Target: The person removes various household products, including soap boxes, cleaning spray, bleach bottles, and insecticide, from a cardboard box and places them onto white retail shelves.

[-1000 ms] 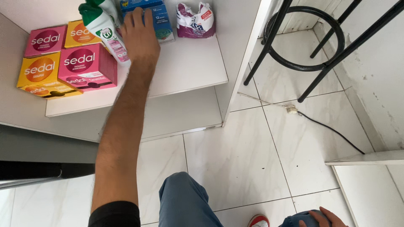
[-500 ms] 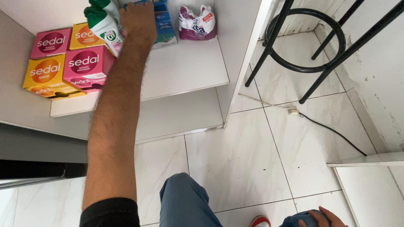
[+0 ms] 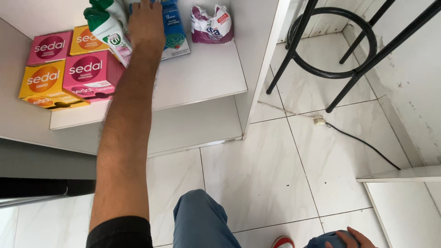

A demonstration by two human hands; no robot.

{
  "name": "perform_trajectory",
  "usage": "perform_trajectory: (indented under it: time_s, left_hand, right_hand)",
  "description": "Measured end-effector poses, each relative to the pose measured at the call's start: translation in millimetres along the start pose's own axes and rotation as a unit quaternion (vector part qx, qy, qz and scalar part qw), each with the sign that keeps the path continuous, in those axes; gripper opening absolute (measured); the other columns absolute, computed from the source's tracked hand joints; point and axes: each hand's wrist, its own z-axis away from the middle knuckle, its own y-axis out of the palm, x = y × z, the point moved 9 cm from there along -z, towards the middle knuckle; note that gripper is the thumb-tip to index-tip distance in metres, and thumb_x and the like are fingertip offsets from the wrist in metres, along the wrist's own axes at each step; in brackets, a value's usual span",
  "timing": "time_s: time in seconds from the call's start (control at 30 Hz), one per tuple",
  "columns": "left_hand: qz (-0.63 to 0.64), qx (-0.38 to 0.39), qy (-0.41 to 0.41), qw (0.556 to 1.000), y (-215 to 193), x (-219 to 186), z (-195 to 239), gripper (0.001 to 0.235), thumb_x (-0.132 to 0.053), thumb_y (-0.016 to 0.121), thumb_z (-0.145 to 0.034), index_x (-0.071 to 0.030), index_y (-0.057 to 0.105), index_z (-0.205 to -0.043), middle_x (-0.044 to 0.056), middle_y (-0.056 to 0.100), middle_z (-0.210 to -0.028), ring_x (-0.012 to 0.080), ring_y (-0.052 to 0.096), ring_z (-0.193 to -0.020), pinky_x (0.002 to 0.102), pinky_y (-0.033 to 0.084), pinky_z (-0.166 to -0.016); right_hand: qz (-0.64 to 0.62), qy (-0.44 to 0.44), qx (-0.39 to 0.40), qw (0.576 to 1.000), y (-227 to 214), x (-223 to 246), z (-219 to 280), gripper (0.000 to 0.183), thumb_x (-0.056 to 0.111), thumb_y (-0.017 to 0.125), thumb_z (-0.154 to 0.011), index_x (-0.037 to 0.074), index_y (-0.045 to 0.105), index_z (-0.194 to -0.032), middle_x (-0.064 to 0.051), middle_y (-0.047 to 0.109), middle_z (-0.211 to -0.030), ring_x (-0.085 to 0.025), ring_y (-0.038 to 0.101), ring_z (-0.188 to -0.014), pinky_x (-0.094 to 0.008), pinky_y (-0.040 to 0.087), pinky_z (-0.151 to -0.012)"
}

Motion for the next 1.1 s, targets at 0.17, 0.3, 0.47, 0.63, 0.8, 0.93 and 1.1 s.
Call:
perform_trajectory:
  time_s: [0.17, 0.3, 0.47, 0.63, 0.8, 0.93, 1.1]
  left_hand:
    - [-0.007, -0.052, 0.013, 0.999, -30.8, -11.5, 21.5, 0.091, -0.006, 0.097, -0.075, -0.014, 0.057, -0.156, 0.022, 0.059, -0.149, 0.0435, 0.055, -0.132, 0.055, 0.053, -0.095]
    - [0.009, -0.066, 0.022, 0.998, -46.9, -20.3, 39.5, 0.091, 0.008, 0.091, -0.076, -0.011, 0.056, -0.157, 0.022, 0.056, -0.150, 0.0421, 0.051, -0.134, 0.052, 0.052, -0.094]
    - [0.100, -0.147, 0.071, 0.981, -76.1, -42.1, 76.0, 0.059, -0.011, 0.080, -0.086, -0.008, 0.072, -0.144, 0.018, 0.058, -0.146, 0.0410, 0.059, -0.119, 0.054, 0.055, -0.088]
    - [0.221, -0.047, 0.036, 0.974, -96.5, -100.0, 130.4, 0.063, -0.029, 0.083, -0.093, -0.009, 0.066, -0.150, 0.021, 0.055, -0.158, 0.0445, 0.055, -0.141, 0.060, 0.046, -0.114]
    - [0.270, -0.007, -0.010, 0.963, -173.6, -135.9, 181.4, 0.059, -0.038, 0.076, -0.093, -0.012, 0.066, -0.145, 0.016, 0.053, -0.162, 0.0414, 0.052, -0.144, 0.057, 0.049, -0.111]
    - [0.349, 0.155, -0.081, 0.921, -245.4, -126.4, 199.7, 0.059, -0.042, 0.068, -0.097, -0.012, 0.064, -0.148, 0.017, 0.047, -0.168, 0.0420, 0.044, -0.149, 0.058, 0.043, -0.116]
    - [0.402, 0.267, -0.145, 0.864, -354.1, -95.6, 244.7, 0.061, -0.045, 0.067, -0.099, -0.012, 0.064, -0.150, 0.017, 0.048, -0.168, 0.0391, 0.045, -0.150, 0.052, 0.041, -0.121]
  right_hand:
    - [0.035, 0.013, 0.037, 0.999, 3.6, 1.1, -3.7, 0.062, 0.065, 0.086, -0.061, 0.041, 0.089, -0.118, 0.014, 0.073, -0.156, -0.011, 0.069, -0.143, -0.033, 0.046, -0.138]
    - [-0.016, -0.029, -0.016, 0.999, -28.6, 53.3, 1.2, 0.058, 0.054, 0.083, -0.064, 0.036, 0.087, -0.119, 0.009, 0.071, -0.159, -0.019, 0.066, -0.140, -0.042, 0.039, -0.141]
    - [-0.008, -0.116, -0.094, 0.989, -78.1, 111.5, -16.7, 0.042, 0.051, 0.079, -0.077, 0.031, 0.086, -0.113, 0.010, 0.078, -0.137, -0.022, 0.075, -0.117, -0.042, 0.060, -0.118]
    - [0.051, -0.155, -0.015, 0.986, -79.1, 127.9, -29.4, 0.034, 0.056, 0.078, -0.071, 0.040, 0.085, -0.099, 0.017, 0.079, -0.123, -0.012, 0.076, -0.115, -0.037, 0.062, -0.104]
    - [0.046, -0.176, 0.032, 0.983, -102.4, 132.9, -12.1, 0.028, 0.054, 0.076, -0.072, 0.036, 0.084, -0.092, 0.013, 0.080, -0.114, -0.016, 0.076, -0.116, -0.038, 0.061, -0.106]
    - [0.124, -0.136, 0.255, 0.949, -75.6, 96.6, 36.0, 0.039, 0.063, 0.068, -0.078, 0.043, 0.082, -0.108, 0.013, 0.078, -0.126, -0.019, 0.071, -0.129, -0.043, 0.060, -0.111]
    - [0.125, -0.255, 0.251, 0.925, -125.8, 75.2, 116.8, 0.067, 0.068, 0.075, -0.066, 0.043, 0.075, -0.128, 0.007, 0.070, -0.143, -0.022, 0.065, -0.141, -0.045, 0.059, -0.114]
